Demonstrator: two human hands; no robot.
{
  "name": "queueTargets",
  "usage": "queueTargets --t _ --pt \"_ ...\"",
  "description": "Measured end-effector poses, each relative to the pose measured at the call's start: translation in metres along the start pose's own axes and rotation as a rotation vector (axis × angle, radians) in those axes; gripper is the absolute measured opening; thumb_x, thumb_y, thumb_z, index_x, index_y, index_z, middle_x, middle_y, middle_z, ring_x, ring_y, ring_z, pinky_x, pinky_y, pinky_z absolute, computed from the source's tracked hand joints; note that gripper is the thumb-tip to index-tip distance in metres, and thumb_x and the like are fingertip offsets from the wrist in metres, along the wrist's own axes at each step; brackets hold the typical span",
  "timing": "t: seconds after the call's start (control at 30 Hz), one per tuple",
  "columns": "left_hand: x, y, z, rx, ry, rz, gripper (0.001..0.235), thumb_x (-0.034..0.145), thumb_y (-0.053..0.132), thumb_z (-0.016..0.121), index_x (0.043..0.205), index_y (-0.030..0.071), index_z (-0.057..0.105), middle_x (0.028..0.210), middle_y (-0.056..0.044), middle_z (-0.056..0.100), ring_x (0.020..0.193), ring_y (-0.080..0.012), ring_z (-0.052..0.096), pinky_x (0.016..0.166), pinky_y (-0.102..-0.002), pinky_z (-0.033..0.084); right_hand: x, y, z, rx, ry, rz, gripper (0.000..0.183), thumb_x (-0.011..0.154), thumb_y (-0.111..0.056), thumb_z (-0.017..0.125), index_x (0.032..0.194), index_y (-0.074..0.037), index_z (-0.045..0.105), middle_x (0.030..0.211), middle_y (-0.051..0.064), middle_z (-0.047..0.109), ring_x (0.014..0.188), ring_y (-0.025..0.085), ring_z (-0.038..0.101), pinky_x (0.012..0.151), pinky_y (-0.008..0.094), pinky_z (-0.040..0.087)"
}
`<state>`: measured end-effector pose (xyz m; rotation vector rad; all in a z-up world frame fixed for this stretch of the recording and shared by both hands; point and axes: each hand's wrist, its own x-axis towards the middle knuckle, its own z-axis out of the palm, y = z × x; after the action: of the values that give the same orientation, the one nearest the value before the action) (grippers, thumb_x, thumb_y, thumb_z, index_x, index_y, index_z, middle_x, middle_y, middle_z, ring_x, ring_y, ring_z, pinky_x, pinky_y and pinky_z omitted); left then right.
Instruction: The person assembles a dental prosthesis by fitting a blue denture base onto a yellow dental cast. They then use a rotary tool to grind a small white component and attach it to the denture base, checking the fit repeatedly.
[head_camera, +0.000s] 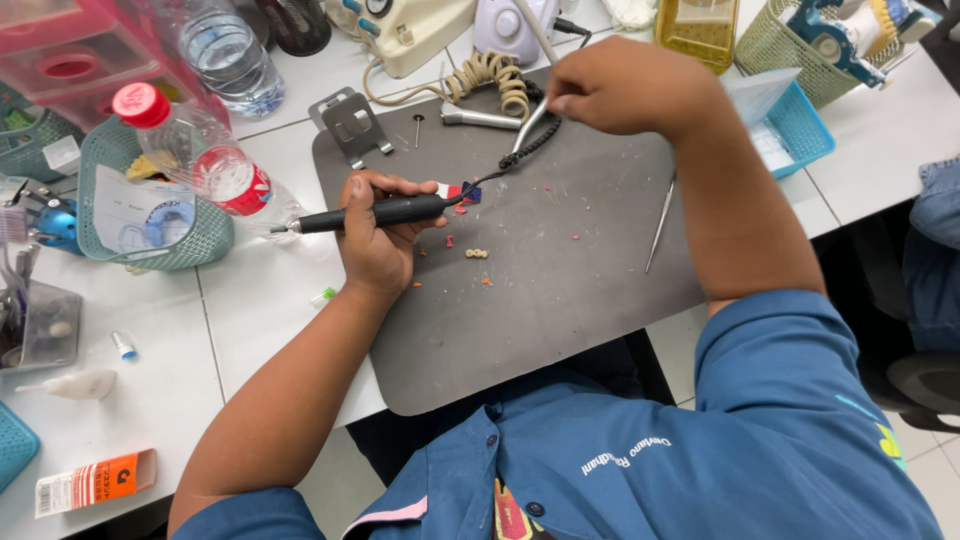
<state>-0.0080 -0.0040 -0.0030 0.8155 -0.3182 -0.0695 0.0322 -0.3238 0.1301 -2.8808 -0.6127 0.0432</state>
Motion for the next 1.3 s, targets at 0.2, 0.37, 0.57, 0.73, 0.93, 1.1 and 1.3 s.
queueTargets --t 0.2,0.37,0.57,0.73,0.93,1.1,1.3 --pt "-0.002 -0.001 0.004 0.009 0.002 0.007 0.035 0.11 0.04 0.045 0.108 0.005 0.05 0.102 -0.016 0.061 0.109 -0.0364 0.07 0.079 -0.05 0.065 -0.102 0.016 0.018 -0.096 -0.168 0.711 0.041 0.093 -0.048 0.07 0.096 -0.008 0.079 0.087 0.018 0.076 0.085 0.038 0.072 0.076 0.047 0.055" --pt "-0.002 -0.005 0.008 0.01 0.017 0.01 0.036 0.11 0.04 0.045 0.108 0.005 0.05 0.101 -0.015 0.061 0.107 -0.0369 0.071 0.078 -0.05 0.065 -0.123 0.013 0.077 -0.036 -0.054 0.789 0.043 0.09 -0.044 0.071 0.087 -0.002 0.079 0.087 0.022 0.074 0.086 0.041 0.071 0.08 0.048 0.057" --pt "-0.004 -0.004 0.009 0.013 0.022 0.018 0.034 0.11 0.039 0.045 0.107 0.005 0.05 0.101 -0.016 0.062 0.108 -0.0369 0.071 0.078 -0.05 0.066 -0.122 0.004 0.086 -0.012 -0.021 0.856 0.035 0.088 -0.033 0.07 0.087 0.0 0.078 0.086 0.023 0.075 0.085 0.041 0.072 0.08 0.048 0.058" --pt "-0.006 0.0 0.012 0.037 0.002 0.027 0.034 0.11 0.038 0.043 0.107 0.005 0.05 0.102 -0.016 0.063 0.108 -0.036 0.071 0.079 -0.049 0.066 -0.108 0.007 0.081 -0.033 -0.078 0.843 0.034 0.084 -0.03 0.072 0.091 0.003 0.078 0.09 0.025 0.075 0.086 0.041 0.073 0.079 0.049 0.059" --pt "-0.007 0.001 0.011 0.045 -0.025 0.024 0.032 0.11 0.036 0.043 0.108 0.005 0.049 0.102 -0.015 0.061 0.109 -0.0356 0.071 0.079 -0.049 0.066 -0.082 0.036 0.065 -0.084 0.153 0.804 0.038 0.085 -0.029 0.075 0.095 0.007 0.074 0.097 0.029 0.072 0.09 0.043 0.071 0.08 0.049 0.058" --pt "-0.008 0.003 0.01 0.049 -0.087 0.05 0.033 0.112 0.037 0.043 0.113 0.004 0.048 0.108 -0.017 0.059 0.11 -0.0349 0.07 0.081 -0.049 0.065 -0.065 0.021 0.038 -0.177 0.45 0.552 0.043 0.087 -0.029 0.08 0.11 0.006 0.067 0.105 0.026 0.068 0.095 0.042 0.068 0.081 0.049 0.054" --pt "-0.007 0.005 0.008 0.226 -0.186 0.194 0.043 0.113 0.046 0.042 0.13 0.007 0.047 0.139 -0.014 0.048 0.121 -0.0243 0.059 0.101 -0.041 0.055 -0.057 -0.07 0.027 -0.056 0.458 -0.371 0.037 0.089 -0.024 0.079 0.116 -0.003 0.066 0.108 0.016 0.065 0.106 0.034 0.061 0.096 0.044 0.048"
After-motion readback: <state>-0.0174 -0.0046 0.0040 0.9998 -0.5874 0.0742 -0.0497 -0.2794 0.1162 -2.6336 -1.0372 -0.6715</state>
